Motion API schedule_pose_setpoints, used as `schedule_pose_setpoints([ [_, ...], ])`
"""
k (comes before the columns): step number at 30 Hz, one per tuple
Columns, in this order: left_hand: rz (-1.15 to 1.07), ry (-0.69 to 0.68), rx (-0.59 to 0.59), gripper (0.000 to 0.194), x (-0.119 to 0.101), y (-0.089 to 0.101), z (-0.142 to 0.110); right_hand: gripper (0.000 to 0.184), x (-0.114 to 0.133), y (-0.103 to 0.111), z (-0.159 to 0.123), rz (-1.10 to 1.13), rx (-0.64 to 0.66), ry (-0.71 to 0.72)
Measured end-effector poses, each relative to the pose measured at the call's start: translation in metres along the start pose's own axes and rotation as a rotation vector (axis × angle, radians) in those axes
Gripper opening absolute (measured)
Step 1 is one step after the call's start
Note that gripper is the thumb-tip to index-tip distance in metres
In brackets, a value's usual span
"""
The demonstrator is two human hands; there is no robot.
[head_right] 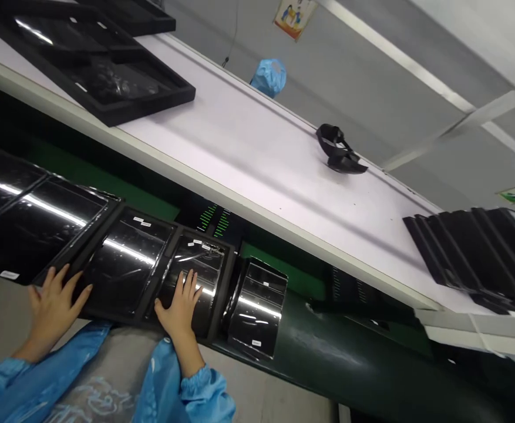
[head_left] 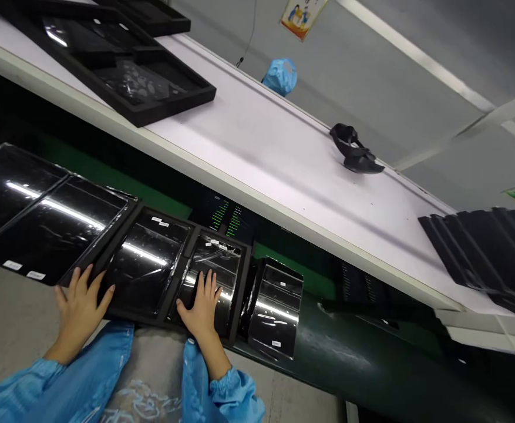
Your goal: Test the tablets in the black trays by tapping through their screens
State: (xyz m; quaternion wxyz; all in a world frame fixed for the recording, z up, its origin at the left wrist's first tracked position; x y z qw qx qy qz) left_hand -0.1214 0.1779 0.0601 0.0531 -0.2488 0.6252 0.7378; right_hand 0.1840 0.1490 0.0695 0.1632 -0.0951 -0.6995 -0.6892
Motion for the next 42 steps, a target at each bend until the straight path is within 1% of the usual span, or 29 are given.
schedule_pose_setpoints([
  [2,-0.020,0.053,-0.006,0.053,0.002,0.001,-0.001,0.100,0.006,-0.005,0.006,-0.004,0.040,-0.006],
  [4,-0.023,0.095,-0.012,0.051,-0.001,0.001,0.001,0.100,0.008,-0.007,0.012,-0.014,0.062,-0.012],
  [9,-0.029,0.168,-0.008,0.050,-0.004,0.000,0.002,0.091,0.009,-0.012,0.017,-0.015,0.063,-0.057],
  [16,-0.074,0.186,0.004,0.047,0.000,-0.003,0.002,0.090,0.014,-0.011,0.023,0.011,0.024,-0.045],
  [20,-0.094,0.194,0.014,0.048,0.000,-0.004,0.003,0.088,0.017,-0.013,0.025,0.012,0.032,-0.013],
  [23,-0.127,0.207,0.025,0.048,0.001,-0.005,0.004,0.086,0.015,-0.014,0.023,0.014,0.041,0.003],
  [25,-0.157,0.215,0.028,0.047,0.002,-0.007,0.004,0.085,0.013,-0.013,0.019,0.026,0.046,0.038],
  [28,-0.196,0.225,0.022,0.047,0.005,-0.010,0.004,0.088,0.007,-0.011,0.013,0.071,0.044,0.079],
  [31,-0.219,0.238,0.025,0.046,0.007,-0.014,0.004,0.088,-0.002,-0.006,0.008,0.139,-0.001,0.050],
  [36,-0.254,0.253,0.050,0.045,0.008,-0.014,0.002,0.079,-0.017,0.007,0.008,0.285,-0.131,0.015],
  [38,-0.280,0.256,0.048,0.045,0.009,-0.009,0.000,0.073,-0.027,0.018,0.009,0.330,-0.197,0.005],
  [42,-0.324,0.227,-0.025,0.044,0.013,0.010,-0.004,0.058,-0.057,0.052,0.008,0.336,-0.347,-0.030],
])
Point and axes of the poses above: each hand's wrist, its own z-axis towards the middle knuckle, its own y-axis out of the back of the hand, x = y × z, the point moved 10 cm from there along z, towards the middle knuckle, and after that the axes turned 14 degrees about y, right-handed, at the moved point
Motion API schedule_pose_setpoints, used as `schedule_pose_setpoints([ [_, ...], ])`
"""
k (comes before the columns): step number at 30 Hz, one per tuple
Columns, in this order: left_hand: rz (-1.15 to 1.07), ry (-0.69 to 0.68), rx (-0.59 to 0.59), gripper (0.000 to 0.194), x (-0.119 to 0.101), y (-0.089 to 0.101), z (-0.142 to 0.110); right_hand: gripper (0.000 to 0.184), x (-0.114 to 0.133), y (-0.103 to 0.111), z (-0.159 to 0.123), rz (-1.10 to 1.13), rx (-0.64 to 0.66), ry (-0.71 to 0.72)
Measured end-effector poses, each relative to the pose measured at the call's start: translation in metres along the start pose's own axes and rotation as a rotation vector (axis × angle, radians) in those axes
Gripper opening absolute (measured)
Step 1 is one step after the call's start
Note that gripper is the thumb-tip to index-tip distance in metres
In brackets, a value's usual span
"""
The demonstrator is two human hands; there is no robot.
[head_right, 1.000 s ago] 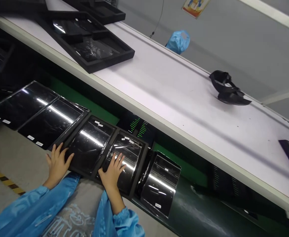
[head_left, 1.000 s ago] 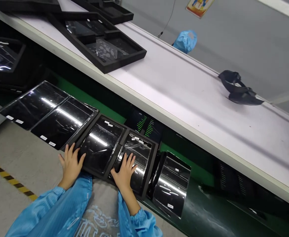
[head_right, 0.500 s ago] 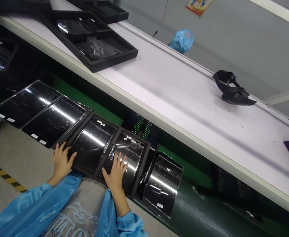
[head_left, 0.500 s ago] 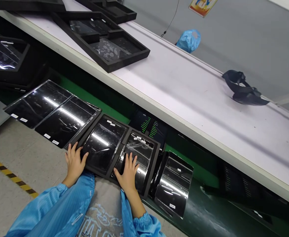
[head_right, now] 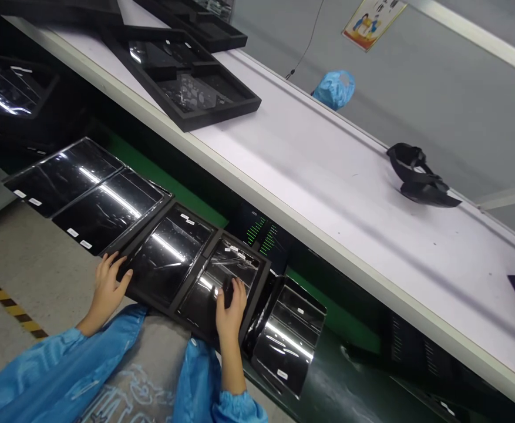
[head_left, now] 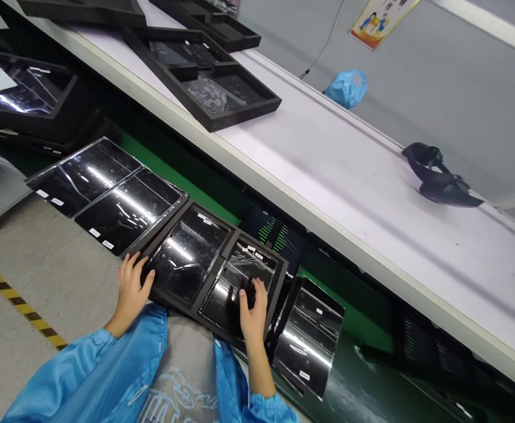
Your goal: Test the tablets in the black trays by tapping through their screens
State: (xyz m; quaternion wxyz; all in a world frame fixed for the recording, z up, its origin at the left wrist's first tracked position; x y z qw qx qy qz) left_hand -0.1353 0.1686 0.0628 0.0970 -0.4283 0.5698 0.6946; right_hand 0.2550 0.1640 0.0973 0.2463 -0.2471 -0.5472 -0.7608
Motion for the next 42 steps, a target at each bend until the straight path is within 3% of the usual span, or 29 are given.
schedule_pose_setpoints([
  [4,-0.001,-0.089,-0.037,0.039,-0.001,0.015,-0.003,0.052,-0.019,0.032,0.003,-0.037,-0.086,-0.019],
  [7,0.013,-0.116,-0.053,0.036,0.003,0.020,-0.004,0.051,-0.027,0.042,-0.003,-0.060,-0.098,-0.008],
  [13,0.117,-0.088,-0.033,0.038,0.009,0.010,-0.004,0.051,-0.037,0.040,-0.017,-0.052,-0.105,-0.012],
  [21,0.238,0.017,0.012,0.045,0.010,-0.005,-0.006,0.049,-0.032,0.037,-0.019,-0.079,-0.099,-0.001],
  [29,0.173,0.068,-0.016,0.045,0.017,-0.006,-0.005,0.043,-0.029,0.033,-0.023,-0.098,-0.121,0.020],
  [33,0.175,0.062,0.017,0.044,0.018,0.001,-0.008,0.040,-0.031,0.042,-0.025,-0.091,-0.155,0.021],
  [37,0.145,-0.075,-0.040,0.047,-0.005,0.015,-0.011,0.040,-0.034,0.051,-0.027,-0.166,-0.130,0.022],
  [40,0.156,-0.257,0.016,0.044,-0.038,0.002,-0.016,0.042,-0.029,0.042,-0.025,-0.275,-0.079,0.039],
  [42,0.157,-0.341,0.071,0.040,-0.057,-0.014,-0.018,0.042,-0.019,0.025,-0.024,-0.355,-0.043,0.034],
])
Point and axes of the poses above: each hand's wrist, its own z-axis towards the middle knuckle, its own y-axis out of the back of the hand, x = y × z, the point moved 10 cm from there along z, towards the middle knuckle, and after that the axes turned 14 degrees about y, right-handed, at the moved point
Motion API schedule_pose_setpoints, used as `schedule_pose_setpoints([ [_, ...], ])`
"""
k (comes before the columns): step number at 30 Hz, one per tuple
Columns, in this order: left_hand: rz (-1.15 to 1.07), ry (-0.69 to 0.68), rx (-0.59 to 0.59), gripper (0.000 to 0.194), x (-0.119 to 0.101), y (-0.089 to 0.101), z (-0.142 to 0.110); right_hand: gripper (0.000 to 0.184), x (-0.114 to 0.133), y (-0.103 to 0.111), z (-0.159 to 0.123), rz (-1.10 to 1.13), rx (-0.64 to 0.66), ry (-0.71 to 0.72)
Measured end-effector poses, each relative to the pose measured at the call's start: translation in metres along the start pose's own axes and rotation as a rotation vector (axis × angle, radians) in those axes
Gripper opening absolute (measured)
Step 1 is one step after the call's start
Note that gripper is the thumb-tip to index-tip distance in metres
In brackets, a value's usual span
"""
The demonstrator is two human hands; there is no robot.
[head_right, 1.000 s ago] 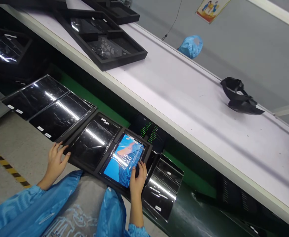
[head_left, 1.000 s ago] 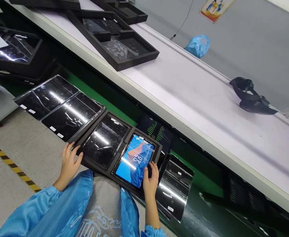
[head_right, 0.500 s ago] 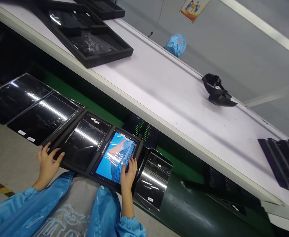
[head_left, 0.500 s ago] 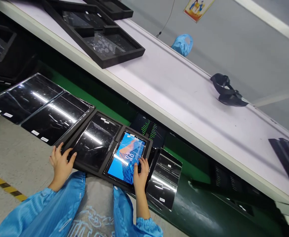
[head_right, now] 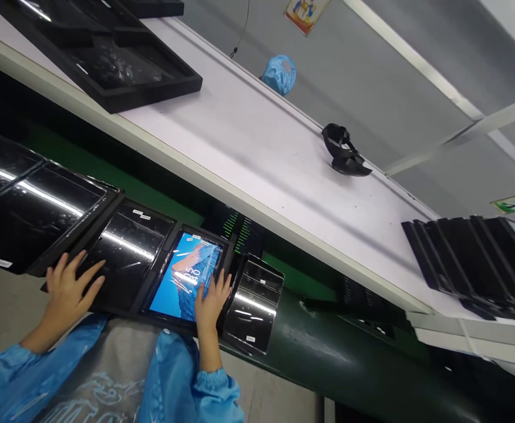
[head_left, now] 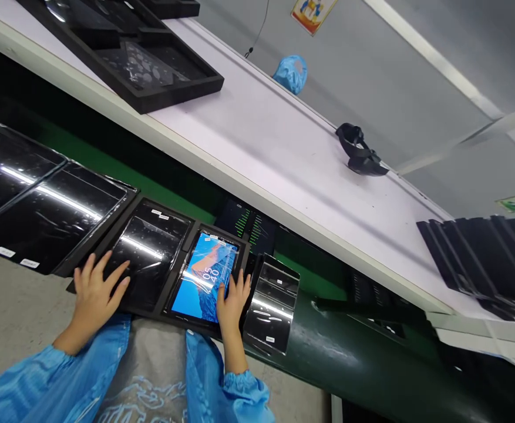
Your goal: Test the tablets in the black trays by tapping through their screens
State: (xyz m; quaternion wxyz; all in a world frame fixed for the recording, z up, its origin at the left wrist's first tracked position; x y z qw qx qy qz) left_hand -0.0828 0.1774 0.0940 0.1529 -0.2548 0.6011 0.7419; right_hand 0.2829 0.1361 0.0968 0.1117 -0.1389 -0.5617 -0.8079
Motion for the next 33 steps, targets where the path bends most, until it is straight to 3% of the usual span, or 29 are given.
schedule_pose_setpoints([
  [2,-0.010,-0.045,0.020,0.038,-0.015,-0.009,0.006,0.041,0.031,-0.019,0.002,-0.011,0.074,0.066],
  [5,-0.013,-0.081,0.028,0.038,-0.028,-0.016,0.012,0.039,0.089,-0.048,-0.001,0.120,0.260,0.297],
  [7,-0.008,-0.102,0.030,0.037,-0.031,-0.018,0.014,0.038,0.101,-0.049,-0.003,0.184,0.294,0.344],
  [10,0.014,-0.180,0.072,0.036,-0.040,-0.026,0.013,0.036,0.068,-0.026,0.000,0.171,0.168,0.196],
  [14,0.076,-0.338,0.208,0.043,-0.072,-0.060,0.022,0.034,0.024,-0.006,-0.003,0.131,0.068,0.072],
  [17,0.097,-0.309,0.209,0.048,-0.093,-0.077,0.062,0.033,0.021,-0.004,-0.005,0.124,0.044,0.066],
  [20,0.117,-0.215,0.170,0.050,-0.094,-0.081,0.106,0.032,0.031,-0.003,-0.004,0.131,0.035,0.092],
  [22,0.138,-0.241,0.173,0.048,-0.084,-0.076,0.108,0.030,0.034,-0.001,-0.003,0.146,0.033,0.108],
  [23,0.145,-0.286,0.182,0.045,-0.075,-0.072,0.097,0.030,0.032,0.001,-0.003,0.154,0.025,0.108],
  [27,0.120,-0.479,0.199,0.032,-0.016,-0.040,0.002,0.029,0.014,0.010,-0.002,0.190,-0.038,0.066],
  [30,0.075,-0.343,0.176,0.034,0.034,-0.017,-0.052,0.030,0.015,0.009,0.011,0.227,-0.047,0.062],
  [33,-0.007,-0.072,0.058,0.042,0.061,0.001,-0.056,0.031,0.044,-0.002,0.041,0.282,-0.022,0.146],
])
Point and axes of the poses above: each hand's wrist, its own z-axis towards the middle knuckle, its own y-axis out of the back of the hand, x = y × z, the point moved 10 cm from there along z, towards the middle knuckle, and after that the axes turned 14 degrees about y, right-handed, at the moved point
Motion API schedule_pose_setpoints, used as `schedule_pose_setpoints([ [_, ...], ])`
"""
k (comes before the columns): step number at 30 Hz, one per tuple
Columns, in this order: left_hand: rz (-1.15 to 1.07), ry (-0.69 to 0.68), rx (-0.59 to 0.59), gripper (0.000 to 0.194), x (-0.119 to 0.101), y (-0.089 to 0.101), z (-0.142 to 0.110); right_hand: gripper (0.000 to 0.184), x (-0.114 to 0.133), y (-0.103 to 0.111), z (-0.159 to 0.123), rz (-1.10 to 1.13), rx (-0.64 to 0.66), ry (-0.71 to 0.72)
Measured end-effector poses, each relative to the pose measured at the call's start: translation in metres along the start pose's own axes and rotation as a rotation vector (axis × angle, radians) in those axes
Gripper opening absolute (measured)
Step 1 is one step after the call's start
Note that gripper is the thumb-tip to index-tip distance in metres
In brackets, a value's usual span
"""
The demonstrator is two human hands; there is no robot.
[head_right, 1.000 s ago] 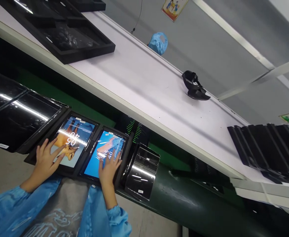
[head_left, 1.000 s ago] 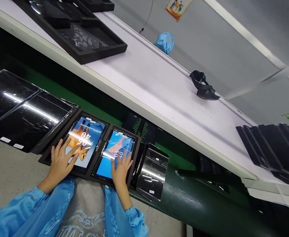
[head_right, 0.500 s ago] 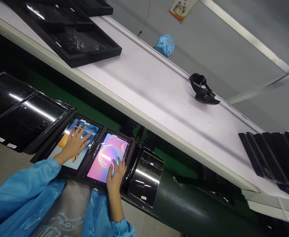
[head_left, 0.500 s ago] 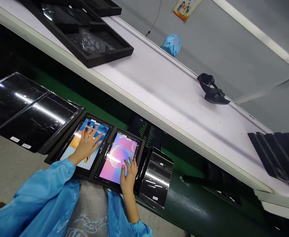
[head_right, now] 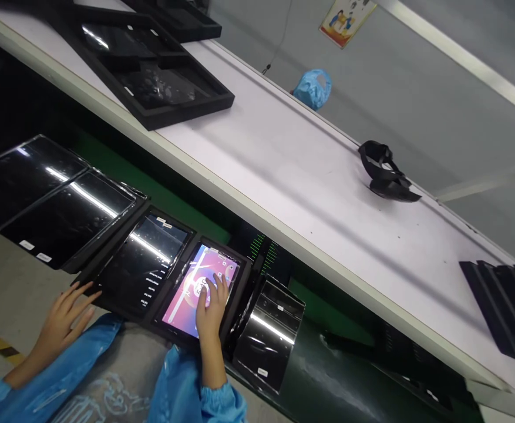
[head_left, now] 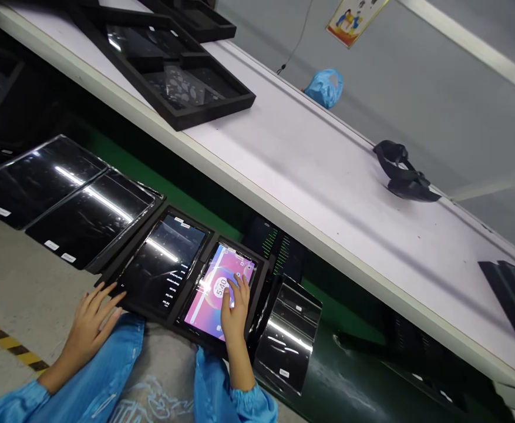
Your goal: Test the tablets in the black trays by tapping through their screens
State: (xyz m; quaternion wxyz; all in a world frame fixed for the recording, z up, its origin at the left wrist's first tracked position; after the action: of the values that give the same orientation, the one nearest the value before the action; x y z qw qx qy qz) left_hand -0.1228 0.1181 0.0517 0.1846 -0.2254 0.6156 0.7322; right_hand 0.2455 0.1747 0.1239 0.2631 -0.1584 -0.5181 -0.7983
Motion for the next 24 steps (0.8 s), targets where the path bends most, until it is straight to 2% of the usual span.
schedule_pose_setpoints([
  [2,-0.030,0.125,-0.087,0.045,0.003,0.007,0.012,0.032,0.021,-0.021,0.029,0.049,0.059,0.081],
  [5,-0.036,0.214,-0.149,0.043,-0.002,0.011,0.035,0.034,0.053,-0.056,0.068,0.106,0.175,0.214],
  [7,-0.037,0.241,-0.156,0.043,-0.004,0.013,0.043,0.033,0.072,-0.074,0.084,0.126,0.243,0.309],
  [9,-0.047,0.265,-0.160,0.044,-0.005,0.016,0.043,0.032,0.087,-0.086,0.087,0.136,0.314,0.402],
  [12,-0.074,0.329,-0.150,0.047,0.000,0.016,0.031,0.030,0.101,-0.097,0.067,0.137,0.456,0.488],
  [16,-0.085,0.381,-0.145,0.046,0.009,0.008,0.014,0.031,0.107,-0.102,0.019,0.127,0.616,0.518],
  [19,-0.092,0.382,-0.142,0.047,0.013,0.001,0.009,0.033,0.106,-0.102,-0.003,0.117,0.652,0.512],
  [24,-0.091,0.377,-0.131,0.049,0.014,-0.003,0.012,0.035,0.103,-0.104,-0.011,0.095,0.669,0.502],
])
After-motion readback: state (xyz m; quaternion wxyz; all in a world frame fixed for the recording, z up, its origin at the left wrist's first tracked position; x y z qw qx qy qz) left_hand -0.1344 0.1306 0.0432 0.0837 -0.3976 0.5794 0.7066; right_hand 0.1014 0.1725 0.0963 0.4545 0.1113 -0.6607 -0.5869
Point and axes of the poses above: each hand's wrist, its own z-axis towards the middle knuckle, its own y-axis out of the back of the hand, x = y × z, the point moved 10 cm from there along z, towards the middle knuckle, and after that the axes turned 14 degrees about y, right-handed, at the moved point
